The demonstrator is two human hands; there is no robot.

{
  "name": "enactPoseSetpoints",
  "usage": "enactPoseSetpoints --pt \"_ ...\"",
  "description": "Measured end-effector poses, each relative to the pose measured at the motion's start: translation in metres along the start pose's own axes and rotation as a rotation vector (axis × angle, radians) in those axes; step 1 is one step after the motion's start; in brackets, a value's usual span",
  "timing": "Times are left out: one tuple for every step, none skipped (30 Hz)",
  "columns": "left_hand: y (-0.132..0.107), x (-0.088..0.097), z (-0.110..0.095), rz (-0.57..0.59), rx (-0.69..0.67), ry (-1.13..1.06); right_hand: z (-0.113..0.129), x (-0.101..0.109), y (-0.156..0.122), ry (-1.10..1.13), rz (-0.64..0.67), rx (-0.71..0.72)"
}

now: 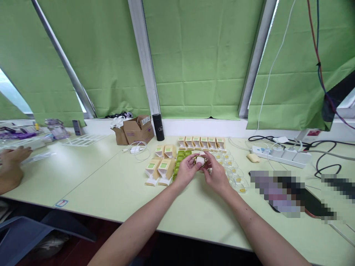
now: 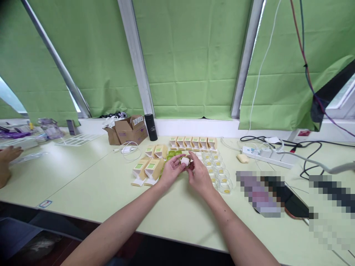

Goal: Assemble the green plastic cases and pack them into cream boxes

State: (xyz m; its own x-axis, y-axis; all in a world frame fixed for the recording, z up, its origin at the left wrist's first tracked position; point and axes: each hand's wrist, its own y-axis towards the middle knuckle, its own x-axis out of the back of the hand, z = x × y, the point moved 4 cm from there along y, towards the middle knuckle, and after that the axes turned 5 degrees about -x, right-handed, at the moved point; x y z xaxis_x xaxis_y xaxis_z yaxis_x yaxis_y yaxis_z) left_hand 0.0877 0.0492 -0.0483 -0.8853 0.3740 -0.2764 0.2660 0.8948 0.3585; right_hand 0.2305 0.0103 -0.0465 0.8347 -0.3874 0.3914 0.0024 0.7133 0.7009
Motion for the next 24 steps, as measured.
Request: enactPoseSetpoints --pt "0.000 0.000 -0.001 0.003 0.005 -0.011 -0.001 0.000 0.000 0.019 -0.003 -0.020" --pt "-0.001 0.000 -0.002 0.010 0.005 -0.016 -0.001 0.000 0.001 0.042 -0.004 -0.039" --pt "-0.002 0.000 -0.003 0.020 0.002 -0.020 -0.001 0.000 0.001 0.071 -0.005 -0.060" --pt "-0.002 0.000 -0.005 0.031 -0.004 -0.022 -0.002 0.000 0.002 0.107 -0.007 -0.086" --pt "-0.003 0.000 -0.006 0.042 -0.011 -0.019 -0.002 0.001 0.003 0.154 -0.011 -0.119" --pt "-0.003 0.001 -0.008 0.047 -0.020 -0.006 -0.002 0.001 0.004 0.213 -0.018 -0.159" --pt "-0.003 0.002 -0.010 0.042 -0.032 0.020 -0.003 0.002 0.005 0.284 -0.026 -0.204" --pt "-0.003 0.004 -0.011 0.028 -0.046 0.056 -0.003 0.002 0.006 0.362 -0.033 -0.252" --pt "-0.002 0.006 -0.011 0.006 -0.064 0.099 -0.003 0.003 0.007 0.442 -0.037 -0.299" --pt "-0.002 0.008 -0.012 -0.019 -0.082 0.141 -0.003 0.003 0.009 0.517 -0.037 -0.344" --pt "-0.001 0.010 -0.012 -0.045 -0.099 0.177 -0.003 0.004 0.010 0.582 -0.035 -0.388" --pt "-0.001 0.012 -0.012 -0.069 -0.121 0.208 -0.003 0.004 0.011 0.634 -0.032 -0.429" --pt "-0.001 0.013 -0.013 -0.088 -0.150 0.242 -0.003 0.004 0.012 0.678 -0.025 -0.467" --pt "-0.001 0.014 -0.014 -0.098 -0.188 0.289 -0.003 0.004 0.013 0.713 -0.019 -0.501" --pt "-0.002 0.014 -0.016 -0.100 -0.238 0.352 -0.003 0.005 0.014 0.744 -0.014 -0.535" --pt "-0.003 0.014 -0.020 -0.093 -0.297 0.432 -0.004 0.005 0.014 0.772 -0.014 -0.569" --pt "-0.005 0.012 -0.023 -0.078 -0.362 0.522 -0.005 0.005 0.014 0.797 -0.017 -0.604" --pt "-0.007 0.010 -0.027 -0.053 -0.426 0.613 -0.006 0.005 0.014 0.819 -0.021 -0.638" --pt "-0.009 0.007 -0.030 -0.021 -0.484 0.698 -0.007 0.004 0.014 0.837 -0.023 -0.668" --pt "-0.011 0.005 -0.032 0.011 -0.534 0.771 -0.008 0.004 0.014 0.852 -0.021 -0.691" --pt "-0.013 0.003 -0.034 0.041 -0.575 0.829 -0.008 0.003 0.014 0.861 -0.013 -0.706" --pt "-0.014 0.001 -0.035 0.066 -0.605 0.874 -0.008 0.003 0.013 0.866 -0.003 -0.712" --pt "-0.015 -0.001 -0.035 0.085 -0.625 0.907 -0.008 0.002 0.013 0.867 0.008 -0.713" --pt "-0.015 -0.001 -0.035 0.095 -0.638 0.931 -0.008 0.002 0.013 0.862 0.016 -0.709"
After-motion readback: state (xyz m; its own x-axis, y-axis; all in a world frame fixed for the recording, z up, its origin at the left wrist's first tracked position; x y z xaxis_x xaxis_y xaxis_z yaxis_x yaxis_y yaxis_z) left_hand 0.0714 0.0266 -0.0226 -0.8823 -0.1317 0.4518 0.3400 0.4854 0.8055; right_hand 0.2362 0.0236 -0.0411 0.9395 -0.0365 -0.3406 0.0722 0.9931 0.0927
